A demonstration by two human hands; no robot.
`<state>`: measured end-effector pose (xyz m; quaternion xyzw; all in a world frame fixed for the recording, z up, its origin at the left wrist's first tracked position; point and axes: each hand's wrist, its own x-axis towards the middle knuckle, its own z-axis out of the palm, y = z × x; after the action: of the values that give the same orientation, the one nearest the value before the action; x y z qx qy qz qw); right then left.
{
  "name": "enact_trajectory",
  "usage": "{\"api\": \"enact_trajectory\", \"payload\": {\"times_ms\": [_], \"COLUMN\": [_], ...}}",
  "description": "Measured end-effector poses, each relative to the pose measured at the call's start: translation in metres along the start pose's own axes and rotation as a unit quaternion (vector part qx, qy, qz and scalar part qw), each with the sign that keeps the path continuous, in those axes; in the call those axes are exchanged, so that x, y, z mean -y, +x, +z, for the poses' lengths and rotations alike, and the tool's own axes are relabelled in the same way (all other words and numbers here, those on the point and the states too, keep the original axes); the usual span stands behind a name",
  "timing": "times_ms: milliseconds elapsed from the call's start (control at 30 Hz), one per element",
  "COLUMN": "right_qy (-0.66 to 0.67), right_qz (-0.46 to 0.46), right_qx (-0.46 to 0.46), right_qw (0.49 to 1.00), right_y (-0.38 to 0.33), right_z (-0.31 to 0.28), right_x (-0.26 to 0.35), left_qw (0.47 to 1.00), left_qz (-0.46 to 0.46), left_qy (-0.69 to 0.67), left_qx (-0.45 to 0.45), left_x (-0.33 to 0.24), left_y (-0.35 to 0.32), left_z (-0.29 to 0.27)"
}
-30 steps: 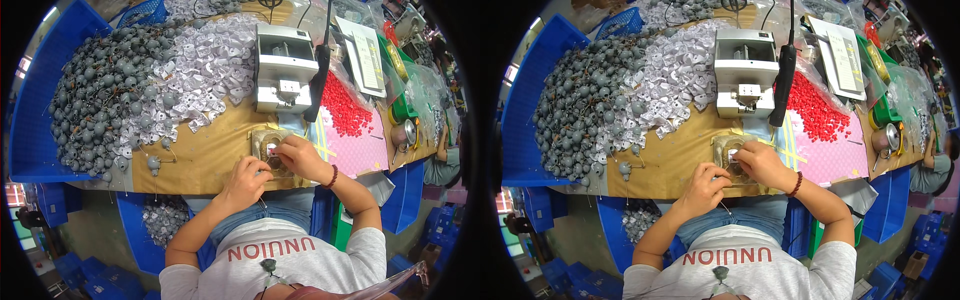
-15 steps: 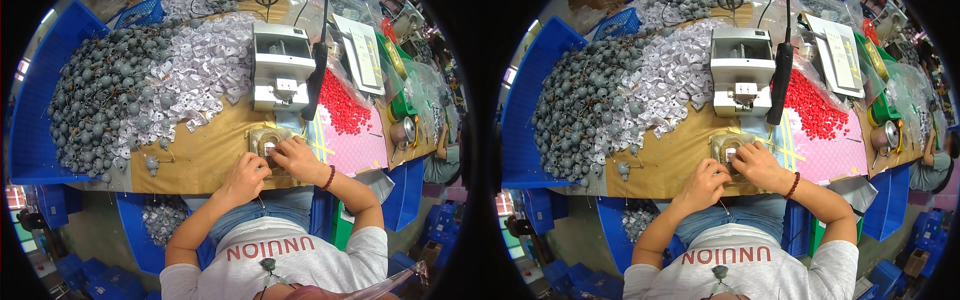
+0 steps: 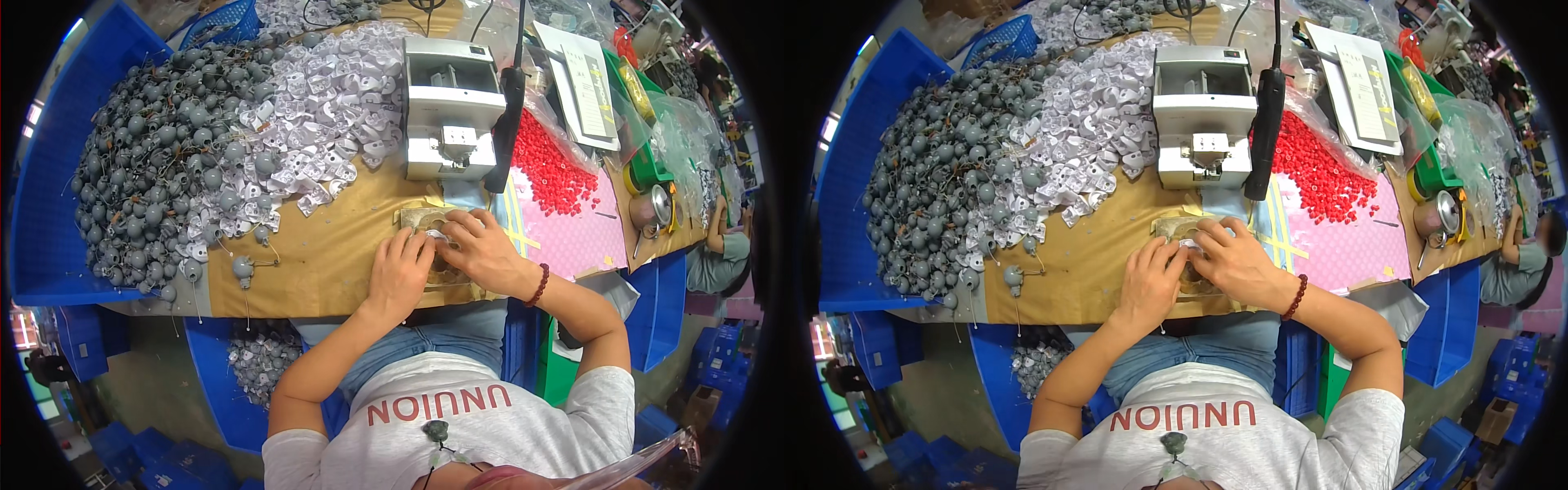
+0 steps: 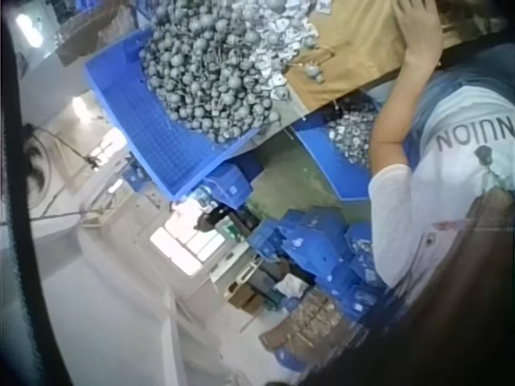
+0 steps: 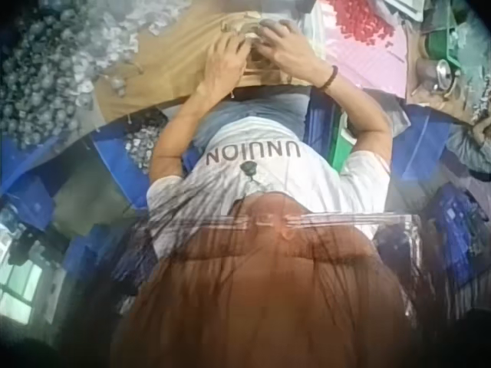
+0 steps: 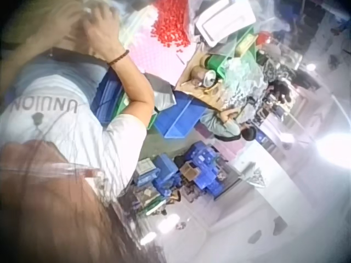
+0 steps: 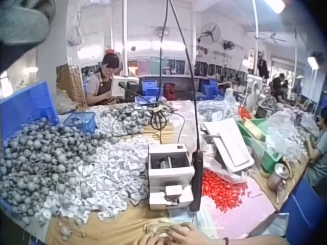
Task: Assembling small spherical toy components using a handheld pneumatic sealer and a workbench press.
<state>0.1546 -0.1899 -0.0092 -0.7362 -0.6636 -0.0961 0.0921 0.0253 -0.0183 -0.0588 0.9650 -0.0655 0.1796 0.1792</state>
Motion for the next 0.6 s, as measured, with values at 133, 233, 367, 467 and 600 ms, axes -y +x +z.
{"api": "enact_trajectory", "payload": {"times_ms": [133,233,367,467,600], "right_qy": [0.037,0.172,0.349,0.359,0.318], "right_qz": [-0.005,0.045,0.242,0.243,0.242], "right_qx": [0.007,0.008,-0.095,-0.047,0.011], "right_qw": [0.999,0.984,0.9,0.9,0.917], "right_y": [0.0,-0.009,-0.036,-0.056,-0.064], "right_z": [-0.002,0.002,-0.002,0.001,0.013], "right_x": [-0.008,-0.022,-0.044,-0.044,-0.023], "left_qw": [0.998,0.996,0.998,0.998,0.998], "left_qz": [0.043,0.061,0.046,0.046,0.045], "left_qy": [0.054,0.067,0.034,0.037,0.027], "left_qx": [-0.015,-0.016,-0.003,-0.01,-0.029], "left_x": [0.0,0.0,-0.001,-0.002,0.0], "left_y": [0.001,0.0,-0.002,0.001,0.003], "left_z": [0.0,0.0,0.001,0.001,0.003]}}
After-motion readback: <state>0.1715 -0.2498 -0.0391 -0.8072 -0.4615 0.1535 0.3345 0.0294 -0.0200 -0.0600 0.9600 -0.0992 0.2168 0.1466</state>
